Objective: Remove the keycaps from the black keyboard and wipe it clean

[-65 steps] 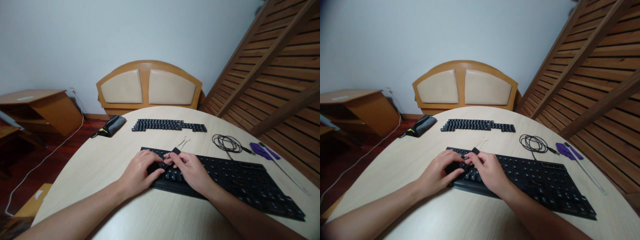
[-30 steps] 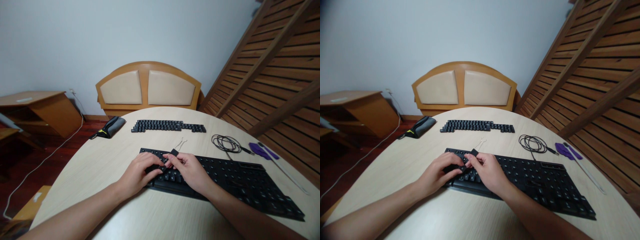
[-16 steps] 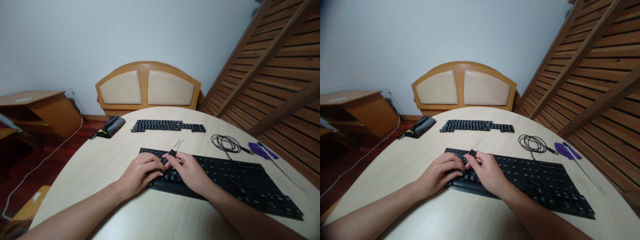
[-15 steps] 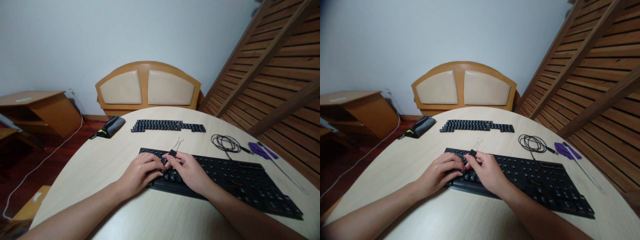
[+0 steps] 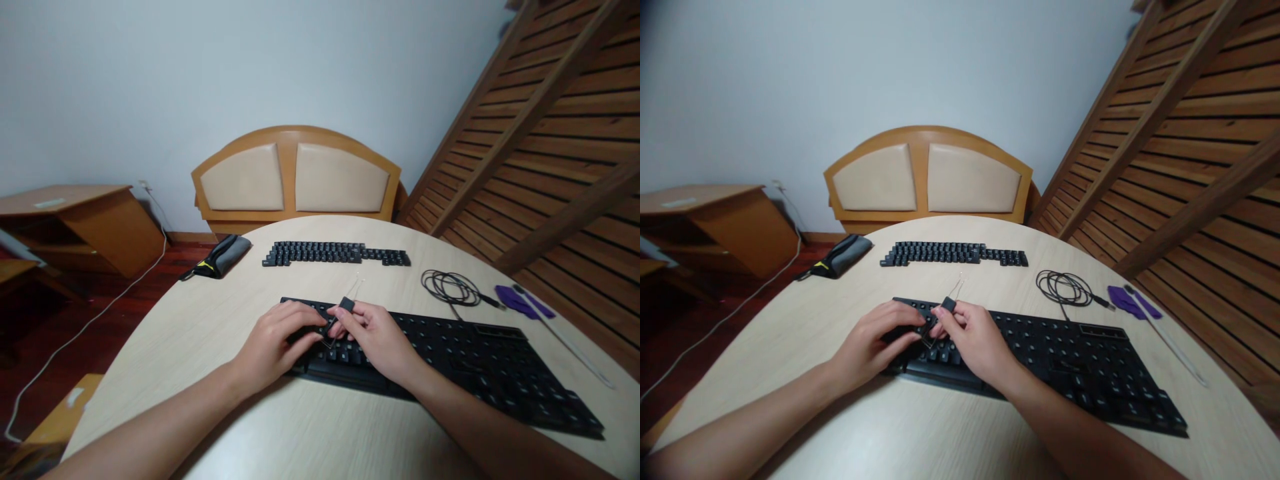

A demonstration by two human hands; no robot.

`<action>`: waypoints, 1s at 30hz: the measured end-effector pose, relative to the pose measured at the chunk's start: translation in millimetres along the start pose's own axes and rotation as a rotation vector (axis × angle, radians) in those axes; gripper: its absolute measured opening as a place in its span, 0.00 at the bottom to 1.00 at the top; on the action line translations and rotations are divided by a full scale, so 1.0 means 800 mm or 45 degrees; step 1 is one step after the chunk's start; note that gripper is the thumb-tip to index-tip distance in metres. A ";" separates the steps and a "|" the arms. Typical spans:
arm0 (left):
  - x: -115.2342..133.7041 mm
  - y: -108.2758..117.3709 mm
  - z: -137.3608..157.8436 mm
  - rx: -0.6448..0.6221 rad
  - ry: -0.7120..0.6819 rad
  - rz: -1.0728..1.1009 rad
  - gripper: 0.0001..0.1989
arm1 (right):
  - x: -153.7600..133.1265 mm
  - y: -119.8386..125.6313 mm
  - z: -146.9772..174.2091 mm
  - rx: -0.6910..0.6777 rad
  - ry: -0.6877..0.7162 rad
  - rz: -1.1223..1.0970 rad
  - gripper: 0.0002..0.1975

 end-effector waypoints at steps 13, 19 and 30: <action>-0.074 0.026 -0.076 0.176 -0.007 -0.554 0.07 | 0.006 -0.001 0.002 -0.048 0.027 0.045 0.19; -0.144 0.017 -0.098 0.256 0.019 -0.659 0.07 | 0.003 -0.003 0.003 -0.049 0.023 0.059 0.19; -0.173 0.015 -0.083 0.198 0.091 -0.729 0.07 | -0.002 -0.003 0.005 -0.050 -0.001 0.066 0.18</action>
Point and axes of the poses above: each hand's wrist, its own z-axis away from the middle knuckle, its own y-axis out of the back of the hand, x = y × z, the point moved 1 cm from there along -z, towards the middle knuckle, and after that the axes turned 7 degrees about x, right-handed, at the moved point
